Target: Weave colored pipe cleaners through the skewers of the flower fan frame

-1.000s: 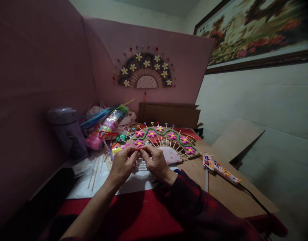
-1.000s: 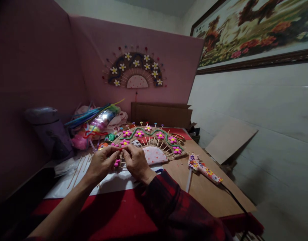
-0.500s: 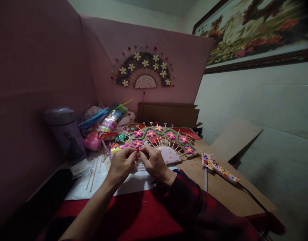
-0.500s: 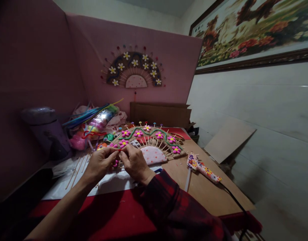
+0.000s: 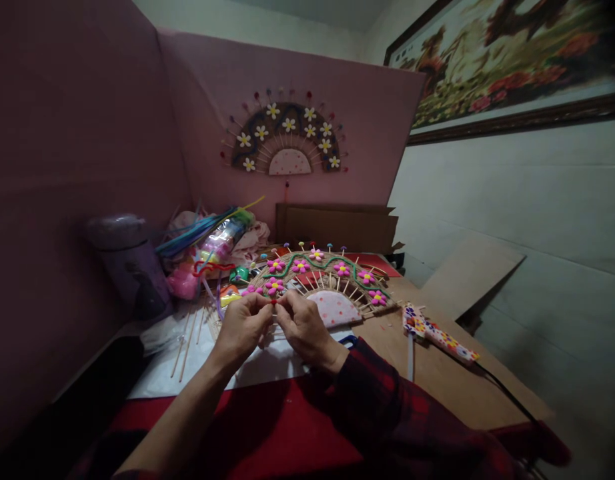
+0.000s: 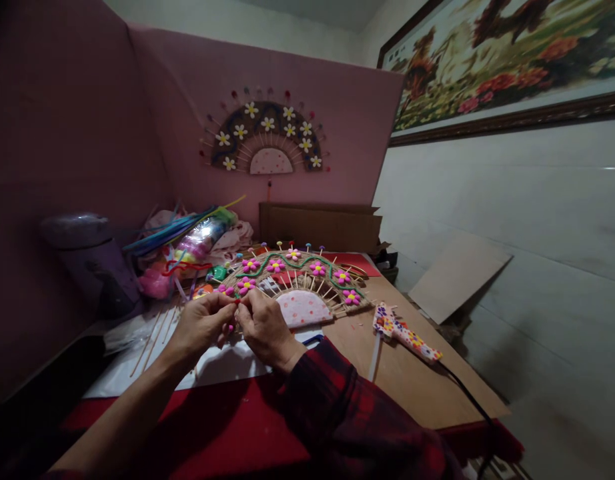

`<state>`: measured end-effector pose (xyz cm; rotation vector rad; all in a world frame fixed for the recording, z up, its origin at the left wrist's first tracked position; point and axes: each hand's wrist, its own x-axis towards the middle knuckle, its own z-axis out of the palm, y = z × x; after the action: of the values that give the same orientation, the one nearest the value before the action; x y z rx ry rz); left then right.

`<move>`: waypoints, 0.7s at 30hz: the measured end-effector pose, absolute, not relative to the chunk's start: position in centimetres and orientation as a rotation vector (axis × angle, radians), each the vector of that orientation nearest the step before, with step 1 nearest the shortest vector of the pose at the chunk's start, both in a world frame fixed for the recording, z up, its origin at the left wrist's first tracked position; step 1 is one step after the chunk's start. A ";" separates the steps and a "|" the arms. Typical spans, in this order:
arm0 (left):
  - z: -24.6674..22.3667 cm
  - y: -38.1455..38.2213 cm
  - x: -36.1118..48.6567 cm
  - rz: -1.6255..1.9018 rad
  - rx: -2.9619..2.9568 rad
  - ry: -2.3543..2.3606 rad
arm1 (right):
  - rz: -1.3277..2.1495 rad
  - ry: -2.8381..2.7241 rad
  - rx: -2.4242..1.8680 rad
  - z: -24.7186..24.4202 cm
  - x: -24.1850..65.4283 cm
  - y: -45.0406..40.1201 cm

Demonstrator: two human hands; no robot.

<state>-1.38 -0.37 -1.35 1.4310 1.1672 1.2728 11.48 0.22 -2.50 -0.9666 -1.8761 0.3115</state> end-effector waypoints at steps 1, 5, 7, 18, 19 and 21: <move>-1.5 -0.3 -1.4 1.290 1.486 1.199 | 0.305 -1.877 -0.973 -2.6 11.5 0.3; -1.8 -0.2 -1.5 1.324 1.658 1.262 | 0.298 -1.875 -0.992 -2.6 11.5 0.4; -1.6 -0.3 -1.6 1.323 1.673 1.242 | 0.338 -1.852 -1.006 -2.4 11.6 0.4; -1.2 -0.2 -2.0 1.270 2.123 1.335 | 0.551 -1.810 -0.984 -1.6 12.1 0.5; -1.2 -0.2 -2.1 1.276 2.143 1.329 | 0.549 -1.815 -0.976 -1.5 12.2 0.6; -0.9 -0.3 -2.2 1.285 2.141 1.294 | 0.564 -1.825 -0.955 -1.3 12.4 0.6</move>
<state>-2.17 -0.28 -0.95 2.1407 1.2942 1.2854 12.41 0.59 -1.34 -0.9548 -1.8245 0.5636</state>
